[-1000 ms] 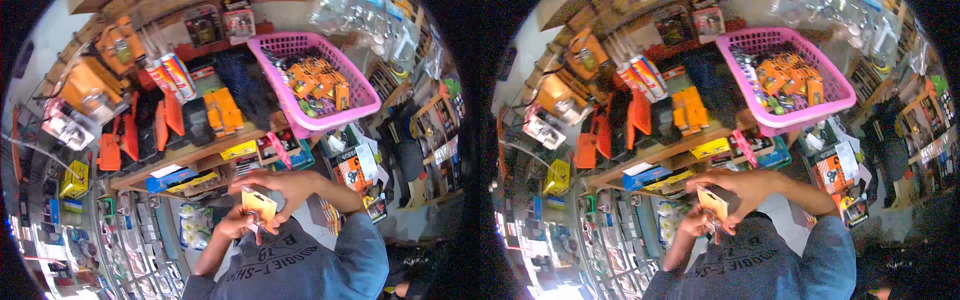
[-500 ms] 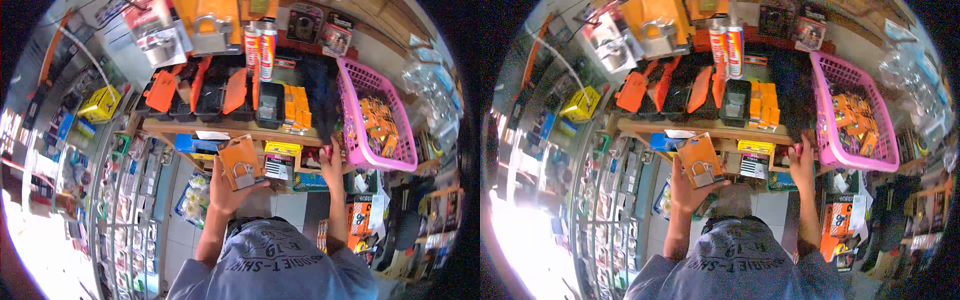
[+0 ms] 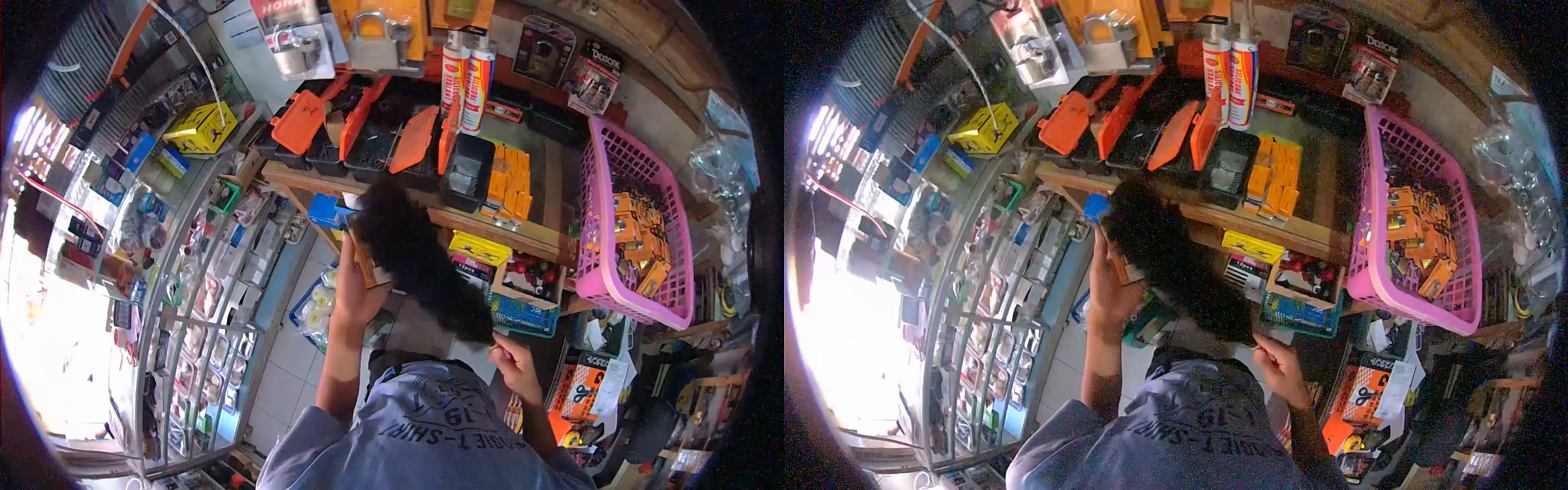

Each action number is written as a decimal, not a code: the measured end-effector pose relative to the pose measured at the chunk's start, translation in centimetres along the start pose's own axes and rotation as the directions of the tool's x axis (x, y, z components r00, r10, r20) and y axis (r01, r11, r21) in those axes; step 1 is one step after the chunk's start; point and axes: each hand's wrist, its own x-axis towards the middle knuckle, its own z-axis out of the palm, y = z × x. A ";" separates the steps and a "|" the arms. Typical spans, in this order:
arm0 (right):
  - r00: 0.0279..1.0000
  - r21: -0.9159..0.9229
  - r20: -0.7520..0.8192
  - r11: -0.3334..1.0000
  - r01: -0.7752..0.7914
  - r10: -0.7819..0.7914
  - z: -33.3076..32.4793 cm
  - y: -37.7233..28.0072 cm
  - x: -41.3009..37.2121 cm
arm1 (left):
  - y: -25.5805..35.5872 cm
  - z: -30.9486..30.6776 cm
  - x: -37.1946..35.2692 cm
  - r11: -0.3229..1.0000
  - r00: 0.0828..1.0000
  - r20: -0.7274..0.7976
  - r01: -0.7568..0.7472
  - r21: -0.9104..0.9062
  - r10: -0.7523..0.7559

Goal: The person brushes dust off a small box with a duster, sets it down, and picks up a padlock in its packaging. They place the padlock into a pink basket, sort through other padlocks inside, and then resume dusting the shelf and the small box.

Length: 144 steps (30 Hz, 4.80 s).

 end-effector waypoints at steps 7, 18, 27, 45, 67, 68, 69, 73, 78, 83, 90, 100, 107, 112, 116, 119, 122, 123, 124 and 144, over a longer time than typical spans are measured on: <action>0.998 -0.031 0.056 0.999 -0.030 0.032 -3.9 0.4 0.1 | -1.7 0.8 -1.6 1.000 0.997 -0.073 0.023 -0.020 -0.024; 0.957 -0.117 0.276 0.992 -0.054 0.085 -9.2 -1.7 0.6 | -2.5 0.1 -3.3 0.999 0.998 0.064 0.014 -0.031 -0.012; 0.936 -0.050 0.324 0.991 -0.126 0.135 -10.4 -0.6 -0.8 | -3.6 0.7 -3.5 0.988 0.963 0.220 -0.145 -0.052 0.153; 0.993 0.170 0.105 0.982 -0.077 0.060 -9.5 1.4 -3.1 | -3.9 3.4 -3.6 0.999 0.969 0.243 0.041 0.022 -0.045; 0.981 0.053 0.183 0.995 -0.078 0.068 -14.0 -1.6 -1.3 | -3.3 1.5 -3.1 0.986 0.960 0.237 0.125 0.112 -0.148; 0.963 0.029 0.251 0.994 -0.107 0.096 -13.9 -2.3 -1.4 | -3.1 1.7 -3.2 0.973 0.877 0.424 0.181 0.145 -0.226; 0.941 0.003 0.315 0.991 -0.131 0.123 -13.9 -2.7 -1.4 | -3.4 2.1 -3.3 0.972 0.876 0.424 0.184 0.143 -0.228; 0.979 0.081 0.186 0.992 -0.101 0.084 -15.3 -1.5 -2.0 | -3.9 4.6 -4.3 0.985 0.991 0.072 0.101 0.140 -0.112; 0.965 0.028 0.249 0.995 -0.091 0.081 -15.1 -1.7 -2.5 | -4.5 4.6 -3.8 0.998 0.991 0.121 0.054 0.014 -0.056; 0.977 0.128 0.189 0.984 -0.122 0.097 -13.3 -2.5 -2.6 | -4.9 2.7 -2.8 0.982 0.905 0.421 0.124 -0.144 -0.053; 0.951 0.136 0.275 0.973 -0.187 0.144 -12.1 1.0 -2.8 | -5.0 5.1 -2.3 0.984 0.982 0.074 -0.168 -0.063 0.172; 0.962 0.175 0.225 0.965 -0.194 0.152 -5.6 3.3 -2.3 | -5.7 3.7 -0.4 0.941 0.946 0.075 -0.303 -0.154 0.317; 0.958 0.129 0.226 0.969 -0.210 0.178 -5.1 1.1 -1.7 | -5.0 4.9 -0.5 0.957 0.949 0.146 -0.265 -0.117 0.280; 0.987 0.349 0.163 0.935 -0.058 0.000 -5.0 3.0 -3.1 | -4.0 4.1 -0.5 0.922 0.919 0.073 -0.383 -0.056 0.387; 0.945 0.097 0.251 0.967 -0.238 0.207 -2.6 0.5 -2.1 | -6.2 2.7 0.0 0.906 0.904 0.080 -0.414 -0.086 0.420; 0.980 0.233 0.105 0.954 -0.188 0.167 -0.7 2.2 -2.3 | -5.9 4.3 -0.8 0.922 0.919 0.077 -0.385 -0.037 0.387; 0.970 0.274 0.160 0.936 -0.222 0.184 -0.5 1.8 -2.9 | -5.7 3.5 -0.8 0.932 0.932 0.017 -0.362 -0.027 0.363; 0.970 0.276 0.160 0.935 -0.221 0.182 -0.5 2.4 -3.0 | -5.6 4.1 -1.0 0.936 0.934 0.057 -0.350 -0.044 0.352; 0.979 0.273 0.124 0.943 -0.191 0.162 -0.6 3.4 -3.2 | -5.6 4.5 -0.9 0.939 0.934 0.099 -0.337 -0.062 0.342; 0.977 0.095 0.137 0.980 -0.177 0.163 2.2 2.2 -4.7 | -5.9 0.2 2.5 0.943 0.899 0.286 -0.319 -0.094 0.332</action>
